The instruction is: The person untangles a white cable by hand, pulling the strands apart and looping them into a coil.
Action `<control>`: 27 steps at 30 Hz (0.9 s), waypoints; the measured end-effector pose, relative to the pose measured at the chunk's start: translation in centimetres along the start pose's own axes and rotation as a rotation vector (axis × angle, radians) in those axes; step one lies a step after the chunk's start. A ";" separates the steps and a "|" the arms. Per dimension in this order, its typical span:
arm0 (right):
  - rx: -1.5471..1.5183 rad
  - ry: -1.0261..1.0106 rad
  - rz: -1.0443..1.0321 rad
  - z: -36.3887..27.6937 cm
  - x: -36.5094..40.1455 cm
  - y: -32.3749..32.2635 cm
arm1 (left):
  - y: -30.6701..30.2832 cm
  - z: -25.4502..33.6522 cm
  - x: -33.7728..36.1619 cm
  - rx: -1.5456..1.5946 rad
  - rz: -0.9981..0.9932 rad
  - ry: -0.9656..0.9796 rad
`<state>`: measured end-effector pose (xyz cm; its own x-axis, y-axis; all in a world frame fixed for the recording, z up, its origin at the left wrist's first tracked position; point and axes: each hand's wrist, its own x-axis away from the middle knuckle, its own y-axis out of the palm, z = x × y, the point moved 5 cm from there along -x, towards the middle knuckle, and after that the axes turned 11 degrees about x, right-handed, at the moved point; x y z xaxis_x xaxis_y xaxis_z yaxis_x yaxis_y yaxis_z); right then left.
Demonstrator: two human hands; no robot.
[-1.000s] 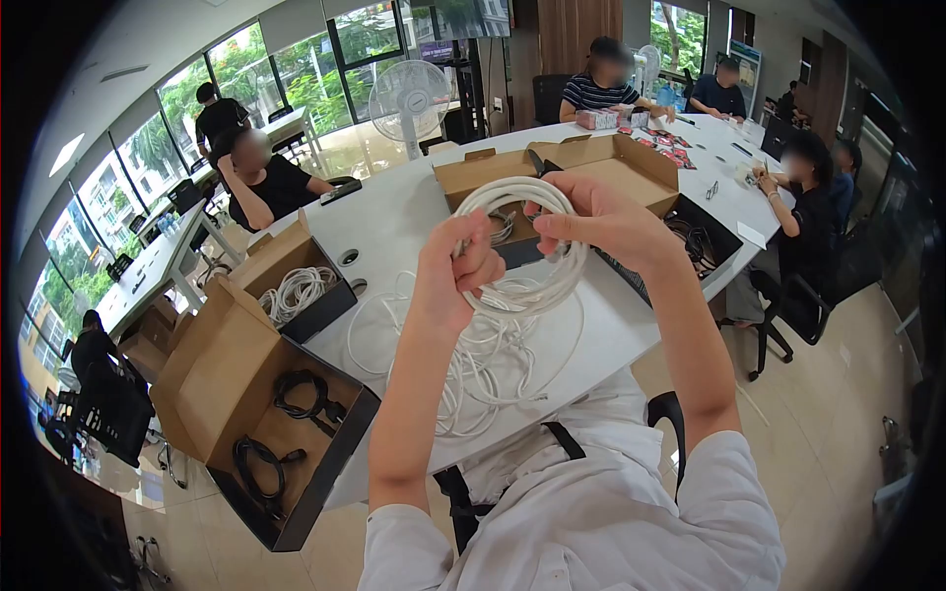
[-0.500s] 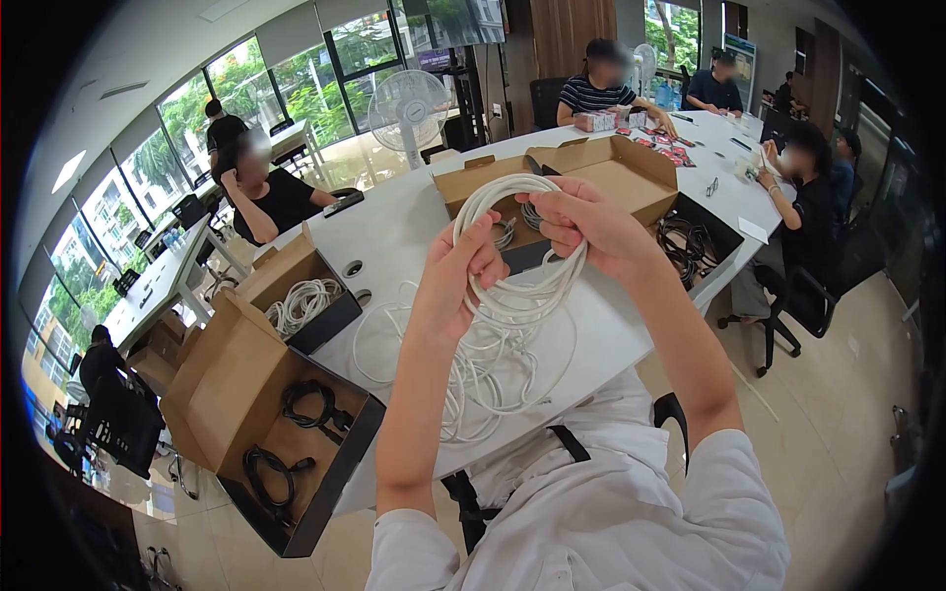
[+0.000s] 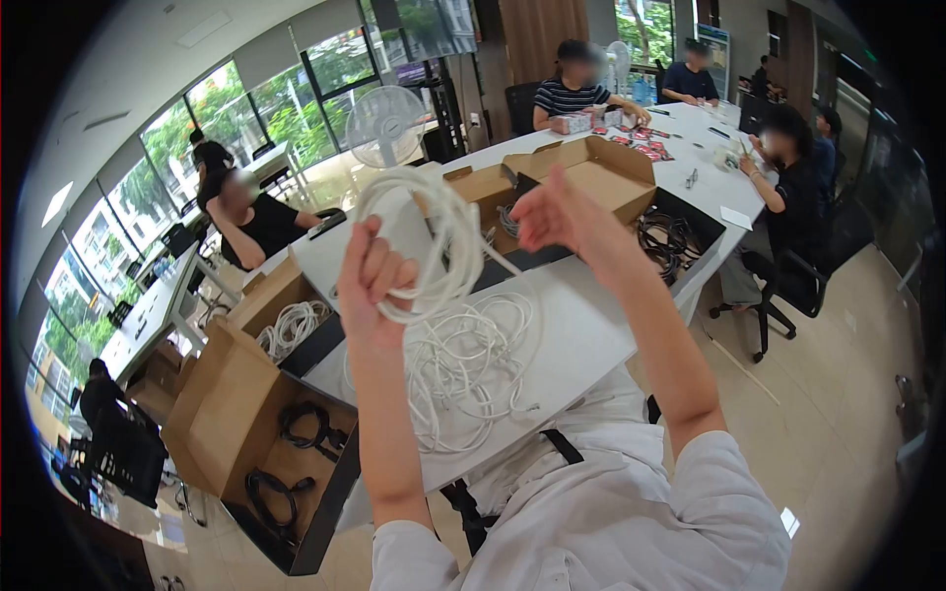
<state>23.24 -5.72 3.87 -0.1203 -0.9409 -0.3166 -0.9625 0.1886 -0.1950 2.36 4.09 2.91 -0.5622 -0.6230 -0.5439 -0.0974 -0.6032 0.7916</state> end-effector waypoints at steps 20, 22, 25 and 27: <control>-0.082 -0.201 0.035 -1.2 3.3 4.9 | 0.9 -4.9 1.1 -0.566 0.110 -0.070; -0.182 -0.140 0.004 -0.5 3.1 4.7 | 0.5 -4.5 1.2 -0.686 0.104 -0.026; -0.291 -0.136 -0.004 -0.5 3.0 4.1 | 1.0 -5.1 1.0 -0.918 0.106 0.098; -0.347 -0.121 -0.031 -1.0 3.5 3.7 | 0.2 -4.5 0.7 -1.107 0.048 0.070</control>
<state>19.03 -8.61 2.92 -0.0805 -0.9006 -0.4271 -0.9929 0.0350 0.1135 5.66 1.29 1.40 -0.4948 -0.6633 -0.5615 0.7300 -0.6678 0.1455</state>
